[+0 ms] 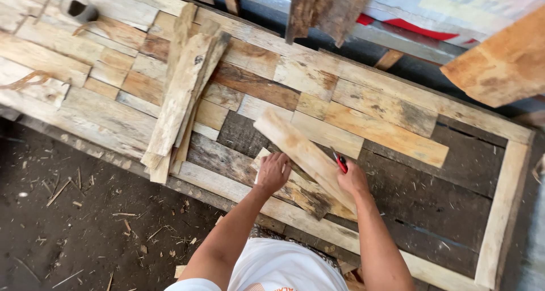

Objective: Arranging and marking small wooden planks to fit into a wooden frame structure.

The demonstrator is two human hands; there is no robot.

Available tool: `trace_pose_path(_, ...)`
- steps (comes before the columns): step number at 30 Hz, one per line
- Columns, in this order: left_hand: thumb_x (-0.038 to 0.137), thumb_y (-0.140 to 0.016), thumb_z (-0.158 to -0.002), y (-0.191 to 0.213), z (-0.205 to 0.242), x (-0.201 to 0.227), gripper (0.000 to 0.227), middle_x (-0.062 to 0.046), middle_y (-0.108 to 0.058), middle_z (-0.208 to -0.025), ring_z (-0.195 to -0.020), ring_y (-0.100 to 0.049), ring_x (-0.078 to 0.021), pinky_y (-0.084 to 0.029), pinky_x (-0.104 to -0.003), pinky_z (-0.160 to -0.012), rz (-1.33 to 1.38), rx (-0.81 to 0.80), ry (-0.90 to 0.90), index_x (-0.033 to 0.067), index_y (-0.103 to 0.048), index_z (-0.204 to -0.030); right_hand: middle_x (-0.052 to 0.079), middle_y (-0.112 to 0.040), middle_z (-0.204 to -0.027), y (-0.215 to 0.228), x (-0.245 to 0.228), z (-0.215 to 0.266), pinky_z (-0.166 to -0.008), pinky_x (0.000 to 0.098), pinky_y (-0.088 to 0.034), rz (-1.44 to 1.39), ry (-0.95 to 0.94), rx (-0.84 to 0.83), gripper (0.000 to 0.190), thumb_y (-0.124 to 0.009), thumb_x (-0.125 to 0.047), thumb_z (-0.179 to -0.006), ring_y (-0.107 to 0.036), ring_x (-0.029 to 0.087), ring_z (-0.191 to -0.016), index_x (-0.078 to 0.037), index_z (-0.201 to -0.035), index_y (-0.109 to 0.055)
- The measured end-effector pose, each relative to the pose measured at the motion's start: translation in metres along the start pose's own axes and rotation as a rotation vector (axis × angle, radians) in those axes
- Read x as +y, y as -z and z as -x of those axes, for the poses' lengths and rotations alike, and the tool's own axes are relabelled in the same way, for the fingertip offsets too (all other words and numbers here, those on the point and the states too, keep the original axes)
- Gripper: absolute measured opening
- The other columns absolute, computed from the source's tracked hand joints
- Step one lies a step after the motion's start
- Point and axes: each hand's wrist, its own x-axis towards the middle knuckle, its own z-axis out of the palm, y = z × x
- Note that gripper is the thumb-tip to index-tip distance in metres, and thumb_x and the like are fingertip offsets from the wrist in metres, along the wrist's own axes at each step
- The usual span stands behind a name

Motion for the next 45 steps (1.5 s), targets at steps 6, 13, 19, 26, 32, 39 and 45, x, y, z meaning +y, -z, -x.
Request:
trace_pose_path(6, 0.031, -0.064, -0.097, 0.01, 0.014, 0.002, 0.024, -0.011, -0.067, -0.089, -0.092, -0.062, -0.0328, -0.043, -0.05, -0.087, 0.087, 0.217, -0.065, 0.0081, -0.059, -0.093, 0.025, -0.073, -0.106, -0.043, 0.017, -0.009, -0.086, 0.0524, -0.056, 0.059, 0.091, -0.077, 0.028, -0.065, -0.028, -0.088, -0.07, 0.044, -0.102, -0.01, -0.108, -0.072)
trace_pose_path(13, 0.034, -0.07, -0.094, -0.007, 0.017, -0.006, 0.029, -0.011, -0.067, -0.086, -0.092, -0.062, -0.0344, -0.047, -0.048, -0.088, 0.111, 0.24, 0.004, 0.0085, -0.059, -0.09, 0.026, -0.073, -0.098, -0.062, 0.028, -0.006, -0.082, 0.0523, -0.056, 0.083, 0.193, -0.075, 0.027, -0.069, -0.03, -0.086, -0.07, 0.044, -0.096, -0.007, -0.099, -0.074)
trace_pose_path(19, 0.026, -0.066, -0.094, -0.032, 0.017, 0.01, 0.015, -0.008, -0.067, -0.094, -0.096, -0.061, -0.0321, -0.044, -0.049, -0.086, 0.036, 0.29, 0.014, 0.0117, -0.064, -0.096, 0.025, -0.068, -0.098, -0.054, 0.032, -0.003, -0.08, 0.0525, -0.055, -0.026, 0.261, -0.034, 0.029, -0.069, -0.029, -0.09, -0.069, 0.044, -0.092, -0.004, -0.104, -0.071)
trace_pose_path(26, 0.025, -0.066, -0.096, -0.028, 0.019, 0.016, 0.013, -0.006, -0.067, -0.092, -0.095, -0.062, -0.0276, -0.043, -0.047, -0.088, 0.095, 0.284, 0.078, 0.0127, -0.067, -0.1, 0.024, -0.069, -0.102, -0.062, 0.023, -0.003, -0.084, 0.0507, -0.054, -0.126, 0.312, 0.079, 0.029, -0.066, -0.027, -0.093, -0.068, 0.043, -0.097, -0.003, -0.109, -0.072)
trace_pose_path(32, 0.023, -0.068, -0.094, 0.028, -0.006, -0.037, 0.013, -0.006, -0.068, -0.091, -0.094, -0.063, -0.0278, -0.044, -0.047, -0.085, 0.157, 0.345, -0.001, 0.0117, -0.068, -0.101, 0.023, -0.075, -0.103, -0.092, -0.052, -0.025, -0.084, 0.0486, -0.056, -0.263, 0.313, 0.113, 0.028, -0.064, -0.027, -0.096, -0.071, 0.042, -0.099, -0.006, -0.112, -0.073)
trace_pose_path(39, 0.014, -0.069, -0.09, 0.143, -0.029, -0.142, 0.011, -0.012, -0.067, -0.09, -0.088, -0.064, -0.032, -0.051, -0.045, -0.081, 0.258, 0.445, -0.075, 0.0069, -0.068, -0.098, 0.017, -0.075, -0.088, -0.166, -0.198, -0.046, -0.074, 0.0412, -0.057, -0.383, 0.365, 0.047, 0.028, -0.062, -0.028, -0.1, -0.074, 0.029, -0.082, -0.004, -0.11, -0.072)
trace_pose_path(45, 0.014, -0.067, -0.094, 0.219, -0.033, -0.217, 0.008, -0.012, -0.069, -0.093, -0.094, -0.064, -0.0329, -0.051, -0.045, -0.087, 0.258, 0.51, 0.005, 0.0067, -0.069, -0.097, 0.005, -0.07, -0.085, -0.232, -0.295, -0.061, -0.064, 0.0328, -0.053, -0.716, 0.176, -0.256, 0.026, -0.056, -0.023, -0.105, -0.064, 0.015, -0.07, -0.005, -0.121, -0.067)
